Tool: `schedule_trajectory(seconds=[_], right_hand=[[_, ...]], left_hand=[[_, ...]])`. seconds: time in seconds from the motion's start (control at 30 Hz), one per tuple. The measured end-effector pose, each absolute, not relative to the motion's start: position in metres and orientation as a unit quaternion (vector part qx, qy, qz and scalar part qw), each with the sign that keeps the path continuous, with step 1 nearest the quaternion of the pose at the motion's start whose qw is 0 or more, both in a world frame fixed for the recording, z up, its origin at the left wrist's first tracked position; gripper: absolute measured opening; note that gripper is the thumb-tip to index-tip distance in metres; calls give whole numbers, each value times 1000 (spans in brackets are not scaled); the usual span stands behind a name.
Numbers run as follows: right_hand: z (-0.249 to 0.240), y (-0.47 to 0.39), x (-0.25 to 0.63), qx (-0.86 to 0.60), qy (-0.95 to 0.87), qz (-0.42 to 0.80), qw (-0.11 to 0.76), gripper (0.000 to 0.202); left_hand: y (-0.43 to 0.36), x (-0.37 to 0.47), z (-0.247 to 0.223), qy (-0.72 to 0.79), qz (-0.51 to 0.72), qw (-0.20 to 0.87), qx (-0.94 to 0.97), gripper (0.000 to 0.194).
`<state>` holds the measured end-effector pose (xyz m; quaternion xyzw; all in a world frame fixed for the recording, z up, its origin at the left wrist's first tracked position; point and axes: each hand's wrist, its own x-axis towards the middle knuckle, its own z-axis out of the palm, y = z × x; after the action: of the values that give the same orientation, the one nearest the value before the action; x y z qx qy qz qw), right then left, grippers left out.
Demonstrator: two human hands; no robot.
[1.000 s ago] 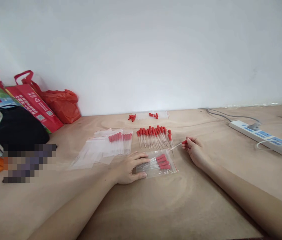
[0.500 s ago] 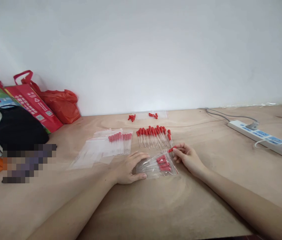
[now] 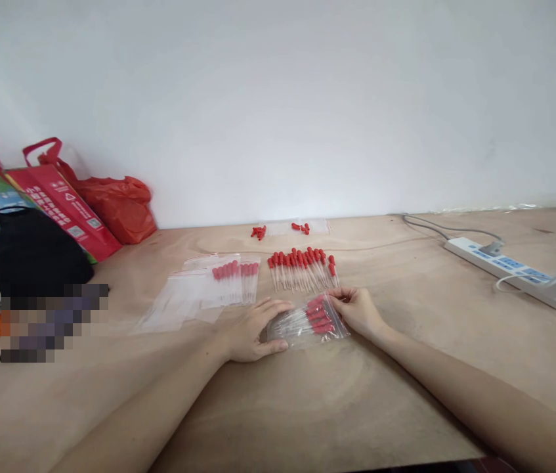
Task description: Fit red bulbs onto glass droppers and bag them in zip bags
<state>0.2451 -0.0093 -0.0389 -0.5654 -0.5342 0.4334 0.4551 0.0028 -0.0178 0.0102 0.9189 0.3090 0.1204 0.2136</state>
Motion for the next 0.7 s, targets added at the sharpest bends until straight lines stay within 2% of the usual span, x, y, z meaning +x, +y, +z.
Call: schedule_trajectory(seconds=[0.17,0.37,0.47,0.6,0.7], right_hand=[[-41,-6,249,-568,-601,376,418,20],[-37,-5,259,-429,-658,494,373,24],[-31,-7,261,-395,-727,445,342,26],[-26,-12,260,-432,-762,345,336,27],[-25,-16,254,-434,-767,328,341,24]], left_hand=[[-17,2,8,316,119,209,918,55],[-17,2,8,310,115,221,917,53],[-18,1,9,312,119,238,912,52],[-17,2,11,340,158,289,881,49],[-11,8,11,369,190,332,847,47]])
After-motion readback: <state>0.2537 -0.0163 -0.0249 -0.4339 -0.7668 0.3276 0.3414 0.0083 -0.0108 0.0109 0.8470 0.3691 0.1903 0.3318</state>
